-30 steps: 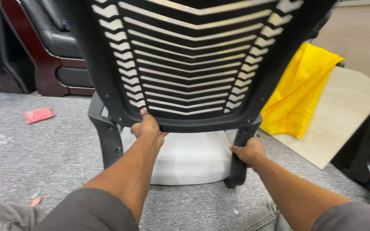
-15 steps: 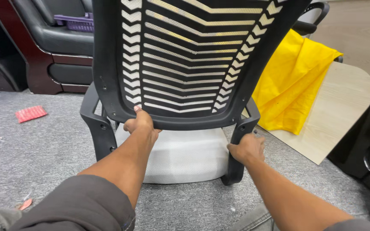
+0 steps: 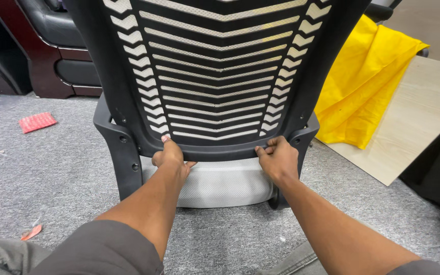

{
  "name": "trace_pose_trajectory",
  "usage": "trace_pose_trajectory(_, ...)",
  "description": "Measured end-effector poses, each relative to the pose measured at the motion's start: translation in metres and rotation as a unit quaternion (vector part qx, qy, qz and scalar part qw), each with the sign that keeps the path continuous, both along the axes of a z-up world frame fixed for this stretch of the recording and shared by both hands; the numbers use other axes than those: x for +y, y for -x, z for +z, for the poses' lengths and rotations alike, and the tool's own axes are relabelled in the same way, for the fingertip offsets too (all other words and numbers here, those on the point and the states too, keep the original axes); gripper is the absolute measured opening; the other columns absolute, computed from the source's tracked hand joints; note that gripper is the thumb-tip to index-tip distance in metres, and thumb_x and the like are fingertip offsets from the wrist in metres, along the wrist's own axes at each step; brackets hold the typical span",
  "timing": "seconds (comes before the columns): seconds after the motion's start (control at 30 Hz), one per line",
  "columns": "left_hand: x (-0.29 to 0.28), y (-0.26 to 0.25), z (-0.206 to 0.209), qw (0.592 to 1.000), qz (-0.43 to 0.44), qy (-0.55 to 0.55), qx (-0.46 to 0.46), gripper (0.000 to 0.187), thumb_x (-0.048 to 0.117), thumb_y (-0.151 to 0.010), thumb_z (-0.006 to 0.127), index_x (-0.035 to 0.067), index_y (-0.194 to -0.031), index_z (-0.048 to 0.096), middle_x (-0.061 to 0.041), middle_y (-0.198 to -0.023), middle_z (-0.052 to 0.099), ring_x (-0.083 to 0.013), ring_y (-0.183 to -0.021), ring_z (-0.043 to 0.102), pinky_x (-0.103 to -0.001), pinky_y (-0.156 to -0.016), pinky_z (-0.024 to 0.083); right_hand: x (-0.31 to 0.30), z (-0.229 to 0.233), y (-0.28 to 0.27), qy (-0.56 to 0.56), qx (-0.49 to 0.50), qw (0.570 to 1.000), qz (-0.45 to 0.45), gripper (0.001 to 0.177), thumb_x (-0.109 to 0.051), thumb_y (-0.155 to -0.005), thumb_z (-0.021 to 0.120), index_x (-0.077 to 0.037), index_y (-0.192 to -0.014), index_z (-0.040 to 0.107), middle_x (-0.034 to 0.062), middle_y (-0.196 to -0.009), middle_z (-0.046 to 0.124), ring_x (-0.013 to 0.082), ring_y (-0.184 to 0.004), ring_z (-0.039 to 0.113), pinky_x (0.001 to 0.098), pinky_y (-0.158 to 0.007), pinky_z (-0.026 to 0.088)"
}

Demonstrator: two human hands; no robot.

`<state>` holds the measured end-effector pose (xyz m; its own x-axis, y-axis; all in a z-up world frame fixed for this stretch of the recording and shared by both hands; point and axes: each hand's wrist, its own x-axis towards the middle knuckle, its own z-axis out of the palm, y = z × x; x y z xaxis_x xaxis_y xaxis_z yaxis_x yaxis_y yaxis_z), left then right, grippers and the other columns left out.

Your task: The person attaches the backrest to the seat of an office chair. They align the backrest and then use a screwdriver to tighten screws at the connection points.

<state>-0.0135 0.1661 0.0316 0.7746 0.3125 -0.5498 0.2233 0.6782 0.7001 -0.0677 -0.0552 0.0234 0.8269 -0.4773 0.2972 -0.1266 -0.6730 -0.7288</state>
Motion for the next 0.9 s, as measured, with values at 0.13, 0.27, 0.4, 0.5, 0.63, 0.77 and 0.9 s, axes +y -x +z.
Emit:
trace_pose_trajectory(0.13,0.001,0.003,0.0,1.0,-0.016,0.0,-0.011,0.068,0.044,-0.105,0.045,-0.005,-0.149,0.027,-0.025,-0.143,0.051,-0.037,-0.116,0.07,-0.05,-0.086,0.066,0.004,0.004,-0.003,0.064,0.01,0.998,-0.001,0.051,-0.027,-0.081,0.082,-0.006,-0.123,0.063,0.0113,-0.113,0.065,0.0288,-0.106,0.067,0.0405,-0.095,0.053)
trace_pose_trajectory(0.27,0.002,0.005,0.0,0.999,-0.027,0.01,-0.032,0.067,0.042,-0.106,0.042,-0.006,-0.149,0.025,-0.026,-0.144,0.051,-0.0382,-0.116,0.07,-0.049,-0.085,0.062,0.005,0.009,-0.005,0.122,0.006,0.992,0.026,0.057,-0.027,-0.082,0.081,-0.011,-0.131,0.058,0.012,-0.135,0.051,0.0314,-0.122,0.057,0.0427,-0.102,0.049)
trace_pose_trajectory(0.4,0.001,0.007,-0.002,0.999,-0.033,0.002,-0.016,0.068,0.043,-0.106,0.041,-0.004,-0.151,0.02,-0.026,-0.146,0.047,-0.038,-0.119,0.067,-0.05,-0.088,0.064,-0.006,0.013,-0.013,0.118,-0.071,0.99,0.013,0.064,-0.021,-0.08,0.083,-0.007,-0.134,0.052,0.0184,-0.137,0.044,0.0363,-0.126,0.051,0.0427,-0.105,0.046)
trace_pose_trajectory(0.5,0.001,0.008,-0.002,0.999,-0.036,-0.006,-0.016,0.068,0.044,-0.107,0.04,-0.004,-0.151,0.02,-0.026,-0.146,0.046,-0.038,-0.119,0.067,-0.048,-0.087,0.063,-0.024,0.019,-0.026,0.087,-0.159,0.983,-0.024,0.07,-0.017,-0.08,0.083,-0.003,-0.138,0.046,0.0213,-0.136,0.044,0.0372,-0.126,0.051,0.0417,-0.108,0.044)
trace_pose_trajectory(0.63,0.002,0.008,-0.005,0.999,-0.044,-0.016,-0.019,0.068,0.043,-0.107,0.041,-0.005,-0.151,0.021,-0.027,-0.145,0.048,-0.0385,-0.118,0.069,-0.048,-0.087,0.066,-0.059,0.034,-0.047,0.106,-0.272,0.952,-0.088,0.084,-0.024,-0.08,0.091,0.002,-0.139,0.038,0.0254,-0.135,0.045,0.0411,-0.127,0.049,0.0442,-0.109,0.042)
trace_pose_trajectory(0.77,0.003,0.002,-0.01,0.999,-0.039,0.006,-0.02,0.067,0.044,-0.106,0.041,-0.005,-0.15,0.025,-0.027,-0.144,0.051,-0.0386,-0.118,0.069,-0.048,-0.088,0.063,-0.083,0.051,-0.047,0.037,-0.257,0.965,-0.033,0.087,-0.029,-0.087,0.087,0.0,-0.146,0.032,0.0264,-0.138,0.054,0.0401,-0.127,0.055,0.0449,-0.107,0.042)
trace_pose_trajectory(0.9,0.005,-0.008,-0.018,0.999,-0.048,0.0,-0.013,0.068,0.046,-0.106,0.042,-0.006,-0.148,0.03,-0.024,-0.144,0.052,-0.0371,-0.12,0.067,-0.05,-0.093,0.063,-0.08,0.068,-0.035,0.025,-0.212,0.977,0.008,0.086,-0.038,-0.087,0.079,-0.005,-0.148,0.027,0.0263,-0.126,0.064,0.0412,-0.118,0.063,0.0453,-0.104,0.046)
